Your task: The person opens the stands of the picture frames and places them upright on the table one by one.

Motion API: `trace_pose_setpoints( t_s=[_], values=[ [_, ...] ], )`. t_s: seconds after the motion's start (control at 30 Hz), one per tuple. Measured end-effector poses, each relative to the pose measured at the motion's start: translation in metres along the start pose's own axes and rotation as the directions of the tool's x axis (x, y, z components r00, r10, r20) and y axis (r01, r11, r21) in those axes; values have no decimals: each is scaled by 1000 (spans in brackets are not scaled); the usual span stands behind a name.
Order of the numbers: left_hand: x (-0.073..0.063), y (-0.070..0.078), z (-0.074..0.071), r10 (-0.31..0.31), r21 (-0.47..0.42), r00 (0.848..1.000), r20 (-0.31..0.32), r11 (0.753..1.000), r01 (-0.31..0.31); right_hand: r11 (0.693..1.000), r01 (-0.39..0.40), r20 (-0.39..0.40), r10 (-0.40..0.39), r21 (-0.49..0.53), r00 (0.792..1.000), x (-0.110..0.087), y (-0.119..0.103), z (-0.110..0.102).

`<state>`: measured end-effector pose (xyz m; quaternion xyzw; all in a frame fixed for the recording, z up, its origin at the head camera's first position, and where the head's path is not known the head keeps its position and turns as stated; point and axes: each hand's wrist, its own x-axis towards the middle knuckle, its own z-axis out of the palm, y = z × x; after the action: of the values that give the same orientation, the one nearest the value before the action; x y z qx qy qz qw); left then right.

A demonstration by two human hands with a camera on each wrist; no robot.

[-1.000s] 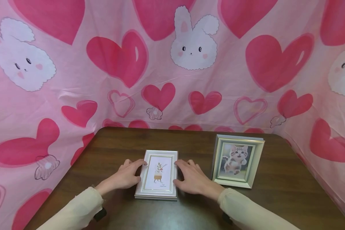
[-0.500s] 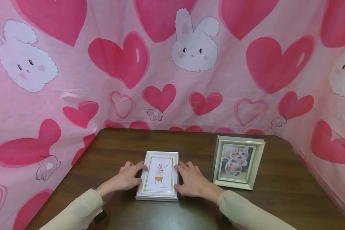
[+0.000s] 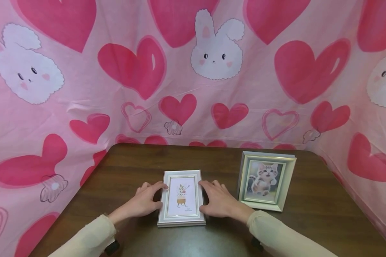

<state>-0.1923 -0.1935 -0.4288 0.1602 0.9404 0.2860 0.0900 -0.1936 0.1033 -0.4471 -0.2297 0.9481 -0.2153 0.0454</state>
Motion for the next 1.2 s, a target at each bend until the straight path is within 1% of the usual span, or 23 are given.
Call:
trace_pose_setpoints(
  t_s=[0.13, 0.27, 0.4, 0.6, 0.7, 0.83, 1.03, 1.2],
  values=[
    [3, -3, 0, 11, -15, 1000, 12, 1000, -11, 1000, 9, -14, -9, 8, 1000, 2, 0, -1],
    [3, -5, -2, 14, -30, 999, 39, 999, -13, 999, 30, 2, -30, 13, 1000, 7, 0, -3],
    [4, -8, -3, 29, -36, 998, 63, 999, -26, 999, 24, 30, -25, 32, 999, 11, 3, -3],
    [7, -13, -5, 63, -53, 993, 98, 997, -58, 998, 21, 36, -24, 64, 999, 15, 4, -4],
    [8, -13, -7, 76, -65, 990, 115, 996, -69, 997, 17, 46, -20, 73, 999, 16, 4, -6],
    [8, -13, -9, 87, -64, 989, 123, 995, -80, 998, 7, 62, -11, 68, 998, 16, 3, -8],
    [11, -18, -10, 63, -61, 990, 122, 997, -56, 999, 6, 68, -9, 41, 998, 16, 4, -9],
    [12, -18, -11, 49, -66, 992, 115, 997, -42, 999, 8, 81, -11, 37, 997, 19, 5, -11]
  ],
)
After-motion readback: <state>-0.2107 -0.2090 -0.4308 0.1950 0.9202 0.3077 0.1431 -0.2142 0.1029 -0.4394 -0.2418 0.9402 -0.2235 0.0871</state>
